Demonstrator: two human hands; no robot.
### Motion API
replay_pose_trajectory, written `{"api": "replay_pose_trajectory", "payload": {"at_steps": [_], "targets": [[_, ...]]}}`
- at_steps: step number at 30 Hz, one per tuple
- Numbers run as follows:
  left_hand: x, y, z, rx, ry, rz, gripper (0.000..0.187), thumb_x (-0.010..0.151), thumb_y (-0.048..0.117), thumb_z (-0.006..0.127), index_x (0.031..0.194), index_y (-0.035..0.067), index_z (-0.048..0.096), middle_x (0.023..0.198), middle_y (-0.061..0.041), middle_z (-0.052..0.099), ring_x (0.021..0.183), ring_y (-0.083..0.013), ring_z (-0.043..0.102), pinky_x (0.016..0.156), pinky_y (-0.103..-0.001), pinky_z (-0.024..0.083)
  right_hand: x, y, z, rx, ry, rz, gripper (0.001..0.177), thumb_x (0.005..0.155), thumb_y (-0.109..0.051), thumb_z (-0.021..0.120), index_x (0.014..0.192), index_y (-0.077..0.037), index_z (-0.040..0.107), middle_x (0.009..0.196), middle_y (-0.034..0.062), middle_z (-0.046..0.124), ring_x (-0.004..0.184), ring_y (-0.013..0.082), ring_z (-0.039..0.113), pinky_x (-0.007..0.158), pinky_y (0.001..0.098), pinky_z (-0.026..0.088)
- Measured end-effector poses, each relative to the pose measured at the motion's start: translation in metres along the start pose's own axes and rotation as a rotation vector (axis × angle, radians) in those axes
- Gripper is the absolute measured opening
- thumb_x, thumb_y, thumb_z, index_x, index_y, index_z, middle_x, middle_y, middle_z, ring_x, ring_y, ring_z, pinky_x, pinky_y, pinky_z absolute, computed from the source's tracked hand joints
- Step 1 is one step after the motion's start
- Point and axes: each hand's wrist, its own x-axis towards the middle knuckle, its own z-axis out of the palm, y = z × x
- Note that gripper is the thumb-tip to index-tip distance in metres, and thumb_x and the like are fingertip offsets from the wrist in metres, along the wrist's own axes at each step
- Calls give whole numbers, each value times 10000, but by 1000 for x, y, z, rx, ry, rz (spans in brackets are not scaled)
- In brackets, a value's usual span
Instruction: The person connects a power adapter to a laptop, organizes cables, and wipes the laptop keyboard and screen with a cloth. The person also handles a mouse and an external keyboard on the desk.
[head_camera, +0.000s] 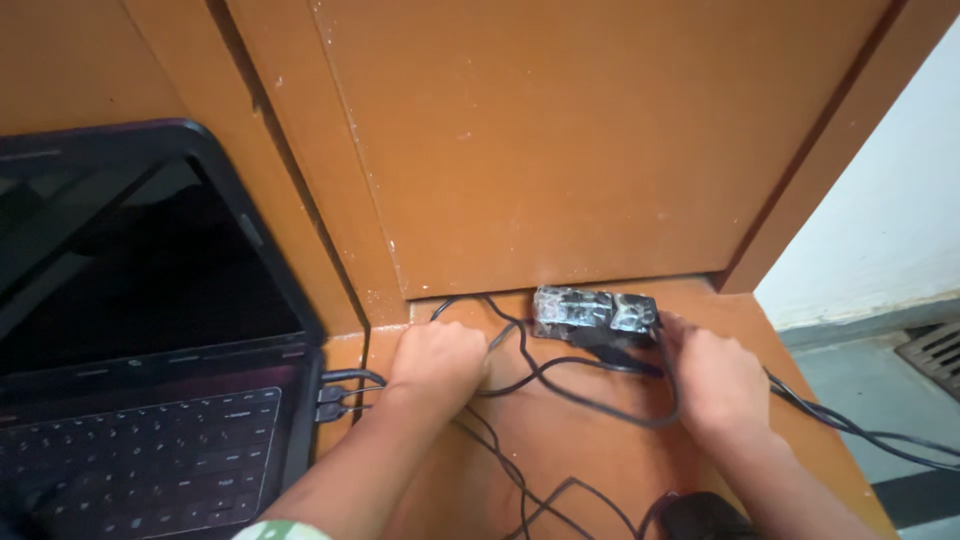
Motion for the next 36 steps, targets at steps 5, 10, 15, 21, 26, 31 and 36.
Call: {"api": "replay_pose_trajectory", "payload": {"at_steps": [5,10,15,21,26,31,36], "targets": [[18,8,4,9,62,-64,172,888,118,617,915,120,787,973,-146,763,945,-308,749,780,-421,606,0,-8,1,-8,54,7,311,1005,-395,540,1239,-301,723,987,177,753,925,412,719,816,535,569],[15,15,-16,-39,71,-121,221,916,254,625,935,113,795,992,-166,752,976,-321,733,826,-430,580,9,-7,8,5,107,-52,314,1018,-378,529,1265,-297,704,981,183,744,909,437,705,796,562,558],[-10,33,-38,-22,95,-47,180,857,117,622,922,116,790,988,-158,759,953,-330,741,799,-444,587,19,2,11,-36,9,-161,352,1036,-244,486,1343,-177,645,1179,193,708,1009,423,699,899,546,536],[-49,35,-64,-65,44,1,166,809,118,630,888,101,775,983,-187,745,989,-356,718,833,-457,572,17,-12,-4,-2,99,-289,568,850,-219,644,1392,-73,561,1451,146,548,1207,366,600,984,478,492],[-95,7,-98,-183,197,-59,186,844,124,584,895,68,753,1017,-195,734,1048,-370,663,911,-481,524,-2,-30,-27,-42,244,-452,614,767,-133,649,1367,-21,586,1416,162,590,1283,319,568,1058,442,453],[-182,-36,-138,-268,310,-137,243,865,210,588,1051,102,701,1063,-106,731,1050,-318,655,875,-470,526,-22,-64,-59,31,282,-459,436,949,-129,532,1367,-24,603,1443,147,594,1350,297,546,1112,460,417],[-266,-83,-149,-270,292,-350,287,872,273,623,1126,172,709,1069,-67,733,1046,-277,667,864,-448,544,-60,-100,-95,66,321,-462,453,1000,-204,519,1405,-8,572,1484,172,551,1396,311,488,1157,484,371]]}}
